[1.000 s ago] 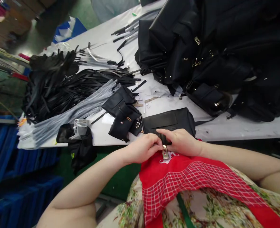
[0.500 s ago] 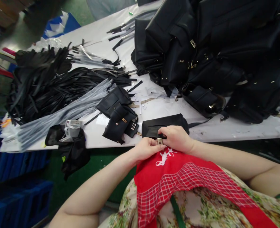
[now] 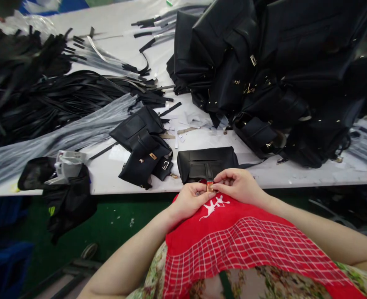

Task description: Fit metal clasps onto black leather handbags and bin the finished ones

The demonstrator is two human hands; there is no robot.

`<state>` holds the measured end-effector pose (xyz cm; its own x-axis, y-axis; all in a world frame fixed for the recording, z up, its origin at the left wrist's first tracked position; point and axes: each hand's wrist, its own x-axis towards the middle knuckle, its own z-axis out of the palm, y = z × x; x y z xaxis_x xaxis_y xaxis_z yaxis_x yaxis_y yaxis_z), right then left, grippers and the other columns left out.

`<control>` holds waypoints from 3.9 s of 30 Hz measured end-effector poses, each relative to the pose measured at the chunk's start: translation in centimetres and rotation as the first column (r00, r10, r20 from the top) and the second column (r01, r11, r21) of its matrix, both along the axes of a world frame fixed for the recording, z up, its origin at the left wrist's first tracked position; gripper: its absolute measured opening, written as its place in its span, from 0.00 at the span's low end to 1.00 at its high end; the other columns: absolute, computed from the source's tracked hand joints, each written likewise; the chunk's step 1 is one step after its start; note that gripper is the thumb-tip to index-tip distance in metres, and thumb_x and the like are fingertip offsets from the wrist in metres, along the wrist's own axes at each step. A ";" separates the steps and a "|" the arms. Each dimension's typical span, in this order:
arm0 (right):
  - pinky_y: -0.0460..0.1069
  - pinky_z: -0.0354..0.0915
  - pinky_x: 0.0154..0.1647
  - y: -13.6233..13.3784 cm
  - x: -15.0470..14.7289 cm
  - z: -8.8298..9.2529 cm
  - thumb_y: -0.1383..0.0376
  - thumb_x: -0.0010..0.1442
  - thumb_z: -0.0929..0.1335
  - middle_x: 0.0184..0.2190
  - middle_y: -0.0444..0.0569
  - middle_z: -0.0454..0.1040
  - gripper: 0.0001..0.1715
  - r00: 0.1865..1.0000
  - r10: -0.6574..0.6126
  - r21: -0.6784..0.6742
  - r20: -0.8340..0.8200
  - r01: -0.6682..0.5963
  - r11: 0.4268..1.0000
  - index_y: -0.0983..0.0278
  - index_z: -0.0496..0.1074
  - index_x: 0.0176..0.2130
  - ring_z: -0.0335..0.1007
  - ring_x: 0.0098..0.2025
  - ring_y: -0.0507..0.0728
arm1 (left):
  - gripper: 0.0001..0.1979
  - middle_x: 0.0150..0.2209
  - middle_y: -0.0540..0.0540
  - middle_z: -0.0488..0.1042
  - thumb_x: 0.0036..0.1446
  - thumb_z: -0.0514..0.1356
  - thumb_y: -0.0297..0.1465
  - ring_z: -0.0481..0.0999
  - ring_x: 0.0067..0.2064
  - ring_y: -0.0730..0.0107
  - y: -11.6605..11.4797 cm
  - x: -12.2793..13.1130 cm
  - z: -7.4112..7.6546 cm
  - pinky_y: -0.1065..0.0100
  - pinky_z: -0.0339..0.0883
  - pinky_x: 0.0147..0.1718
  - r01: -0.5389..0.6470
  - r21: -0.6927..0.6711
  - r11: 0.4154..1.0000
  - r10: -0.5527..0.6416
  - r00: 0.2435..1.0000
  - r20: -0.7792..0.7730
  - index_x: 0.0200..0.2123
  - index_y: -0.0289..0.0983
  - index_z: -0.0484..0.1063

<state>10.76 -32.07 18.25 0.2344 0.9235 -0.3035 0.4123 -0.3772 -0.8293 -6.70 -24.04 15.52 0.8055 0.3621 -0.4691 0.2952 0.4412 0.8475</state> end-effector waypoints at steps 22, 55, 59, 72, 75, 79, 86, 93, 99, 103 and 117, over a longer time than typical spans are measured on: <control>0.46 0.61 0.29 -0.1 -1.2 0.9 0.63 0.61 0.65 0.25 0.44 0.72 0.10 0.935 0.254 0.113 0.246 -0.288 0.951 0.63 0.67 0.28 0.66 0.27 0.51 | 0.16 0.19 0.53 0.59 0.57 0.57 0.37 0.57 0.24 0.75 -0.6 0.7 -0.5 0.71 0.48 0.23 -0.058 0.481 0.875 0.138 0.982 -0.133 0.21 0.34 0.68; 0.45 0.58 0.27 -0.4 -1.4 0.8 0.69 0.52 0.66 0.22 0.43 0.75 0.06 0.823 0.120 0.267 0.555 -0.313 0.911 0.64 0.75 0.28 0.69 0.23 0.50 | 0.12 0.23 0.50 0.68 0.59 0.55 0.32 0.65 0.26 0.72 -1.1 0.4 0.6 0.69 0.51 0.26 0.167 0.793 0.586 0.069 0.965 -0.254 0.22 0.37 0.64; 0.44 0.57 0.25 -0.4 -1.1 0.8 0.71 0.52 0.65 0.21 0.42 0.73 0.07 0.840 0.217 0.290 0.498 -0.397 0.871 0.64 0.74 0.28 0.67 0.22 0.49 | 0.14 0.21 0.52 0.65 0.58 0.55 0.32 0.62 0.24 0.74 -1.1 0.5 0.7 0.70 0.50 0.24 0.156 0.768 0.621 0.061 0.967 -0.246 0.20 0.37 0.61; 0.45 0.63 0.30 0.4 -1.3 0.8 0.69 0.57 0.64 0.26 0.45 0.75 0.08 0.872 0.400 0.235 0.282 -0.467 0.853 0.62 0.74 0.32 0.69 0.27 0.51 | 0.08 0.29 0.48 0.73 0.57 0.53 0.27 0.72 0.33 0.66 -1.2 0.9 -0.1 0.68 0.58 0.30 0.287 0.725 0.627 -0.065 0.946 -0.318 0.25 0.38 0.65; 0.46 0.64 0.32 -0.1 -0.6 1.2 0.67 0.58 0.64 0.28 0.47 0.76 0.08 0.905 0.216 0.211 0.367 -0.307 0.928 0.63 0.74 0.34 0.70 0.29 0.52 | 0.13 0.31 0.47 0.74 0.63 0.48 0.32 0.72 0.34 0.67 -1.3 0.8 -0.1 0.68 0.61 0.32 0.258 0.715 0.650 -0.041 0.951 -0.305 0.28 0.38 0.67; 0.48 0.66 0.35 -0.8 0.4 0.9 0.65 0.59 0.65 0.35 0.50 0.76 0.10 0.853 0.157 0.141 0.499 -0.258 0.956 0.64 0.75 0.40 0.72 0.34 0.54 | 0.15 0.34 0.47 0.74 0.66 0.44 0.34 0.73 0.35 0.68 -1.4 0.5 -0.4 0.68 0.63 0.35 0.226 0.717 0.659 -0.023 0.959 -0.282 0.33 0.38 0.68; 0.47 0.65 0.35 -0.6 0.1 -0.2 0.64 0.63 0.64 0.35 0.48 0.77 0.12 0.770 0.256 0.052 0.584 -0.350 0.935 0.62 0.76 0.41 0.73 0.34 0.53 | 0.16 0.33 0.47 0.74 0.67 0.44 0.35 0.72 0.35 0.68 -1.2 0.6 -0.6 0.68 0.62 0.35 0.267 0.745 0.611 -0.053 0.953 -0.298 0.32 0.38 0.67; 0.46 0.64 0.33 0.1 0.2 -0.3 0.67 0.60 0.65 0.30 0.46 0.77 0.09 0.764 0.233 0.060 0.602 -0.335 0.940 0.62 0.76 0.33 0.72 0.31 0.52 | 0.16 0.31 0.47 0.73 0.66 0.45 0.33 0.72 0.33 0.68 -1.0 0.7 -0.2 0.68 0.61 0.32 0.273 0.739 0.616 -0.064 0.952 -0.298 0.30 0.37 0.67; 0.47 0.64 0.33 0.4 0.1 -0.3 0.67 0.58 0.66 0.29 0.44 0.77 0.07 0.825 0.177 0.061 0.536 -0.247 0.967 0.62 0.76 0.32 0.72 0.31 0.52 | 0.15 0.34 0.47 0.74 0.66 0.45 0.34 0.73 0.36 0.68 -0.8 0.5 -0.3 0.69 0.63 0.36 0.199 0.731 0.652 -0.034 0.971 -0.235 0.32 0.38 0.67; 0.46 0.66 0.37 0.3 0.2 -0.2 0.65 0.62 0.65 0.34 0.45 0.79 0.10 0.846 0.221 0.051 0.485 -0.279 0.959 0.60 0.77 0.38 0.74 0.35 0.52 | 0.15 0.34 0.47 0.74 0.66 0.44 0.34 0.73 0.36 0.68 -0.6 0.5 -0.3 0.68 0.63 0.37 0.192 0.729 0.657 -0.035 0.974 -0.225 0.33 0.38 0.67; 0.46 0.60 0.30 0.3 -0.3 -0.1 0.67 0.57 0.65 0.26 0.45 0.76 0.10 0.732 0.221 0.023 0.644 -0.307 0.951 0.62 0.76 0.29 0.70 0.28 0.52 | 0.13 0.33 0.47 0.74 0.65 0.46 0.32 0.73 0.36 0.67 -0.6 0.7 0.1 0.68 0.63 0.35 0.257 0.741 0.620 -0.067 0.959 -0.276 0.31 0.38 0.67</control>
